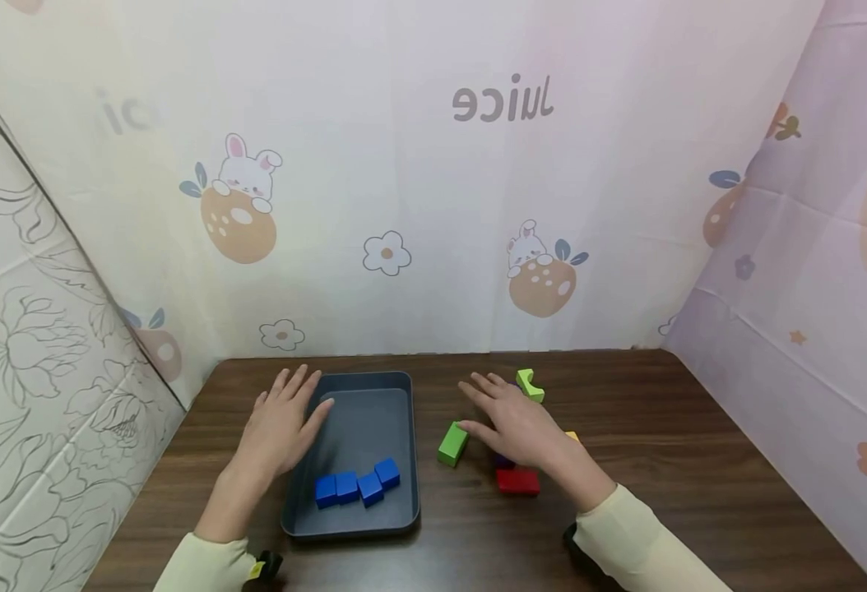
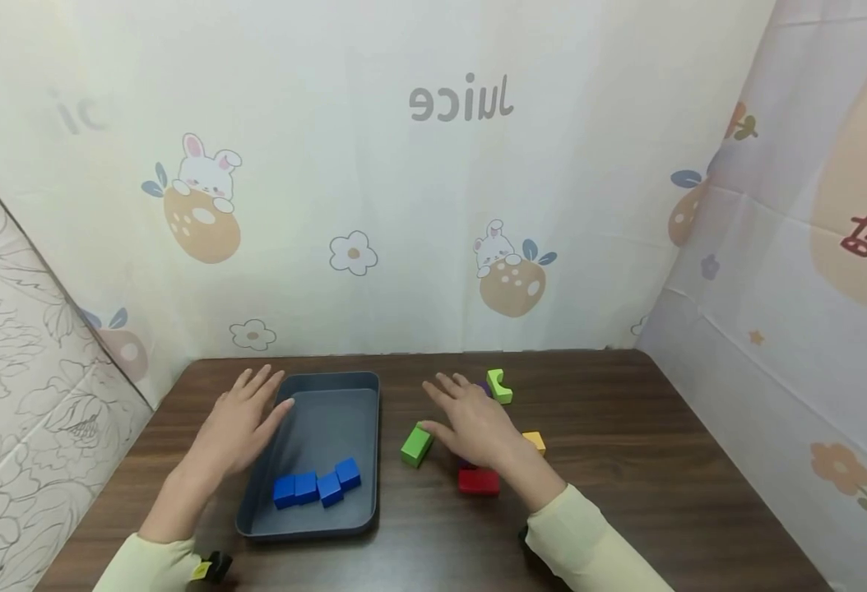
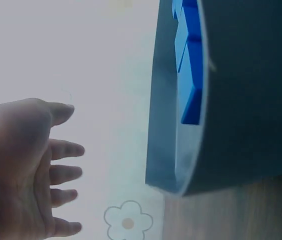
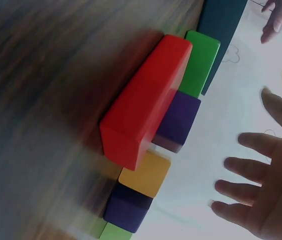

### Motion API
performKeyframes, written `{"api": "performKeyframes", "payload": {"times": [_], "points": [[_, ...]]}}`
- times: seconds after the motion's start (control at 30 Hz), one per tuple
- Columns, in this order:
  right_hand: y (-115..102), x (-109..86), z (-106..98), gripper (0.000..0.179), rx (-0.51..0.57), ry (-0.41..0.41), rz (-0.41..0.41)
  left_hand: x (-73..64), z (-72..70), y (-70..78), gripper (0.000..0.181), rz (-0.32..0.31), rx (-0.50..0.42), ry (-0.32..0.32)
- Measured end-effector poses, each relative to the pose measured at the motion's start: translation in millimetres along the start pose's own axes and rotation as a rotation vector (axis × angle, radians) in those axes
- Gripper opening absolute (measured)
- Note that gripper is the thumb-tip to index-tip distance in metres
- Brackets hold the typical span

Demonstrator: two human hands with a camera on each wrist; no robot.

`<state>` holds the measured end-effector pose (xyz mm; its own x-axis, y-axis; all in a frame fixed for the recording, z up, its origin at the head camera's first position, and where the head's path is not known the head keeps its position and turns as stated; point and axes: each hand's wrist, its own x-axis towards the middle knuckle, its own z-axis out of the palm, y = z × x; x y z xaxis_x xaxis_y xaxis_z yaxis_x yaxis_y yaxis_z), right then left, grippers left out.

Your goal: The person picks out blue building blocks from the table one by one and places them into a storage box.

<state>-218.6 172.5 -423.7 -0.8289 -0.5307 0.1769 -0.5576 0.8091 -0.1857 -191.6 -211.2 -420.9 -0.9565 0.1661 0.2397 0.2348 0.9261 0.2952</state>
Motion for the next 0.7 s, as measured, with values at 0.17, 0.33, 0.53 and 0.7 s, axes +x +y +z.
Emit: {"api": "performKeyframes", "payload": {"times": [0.17,0.33,0.53,0.7], "points": [[-1,-0.5,-4,0.076,-0.043,0.078,0.022,2.4,-1.0,2.7,0.068,0.028,-0.001,0.041],[2,-3.3,-7,0.078,-0.081,0.135,0.049,9.1,-0.4,6.6,0.070,0.046,0.008,0.091],[10,-8.5,-10,0.078,-0.091,0.138,0.088,12.1,1.9,9.3,0.074,0.053,0.050,0.092],[19,-12.1,-11,0.080,-0.087,0.123,0.137,13.5,1.2,9.5,0.073,0.042,0.051,0.081]]}}
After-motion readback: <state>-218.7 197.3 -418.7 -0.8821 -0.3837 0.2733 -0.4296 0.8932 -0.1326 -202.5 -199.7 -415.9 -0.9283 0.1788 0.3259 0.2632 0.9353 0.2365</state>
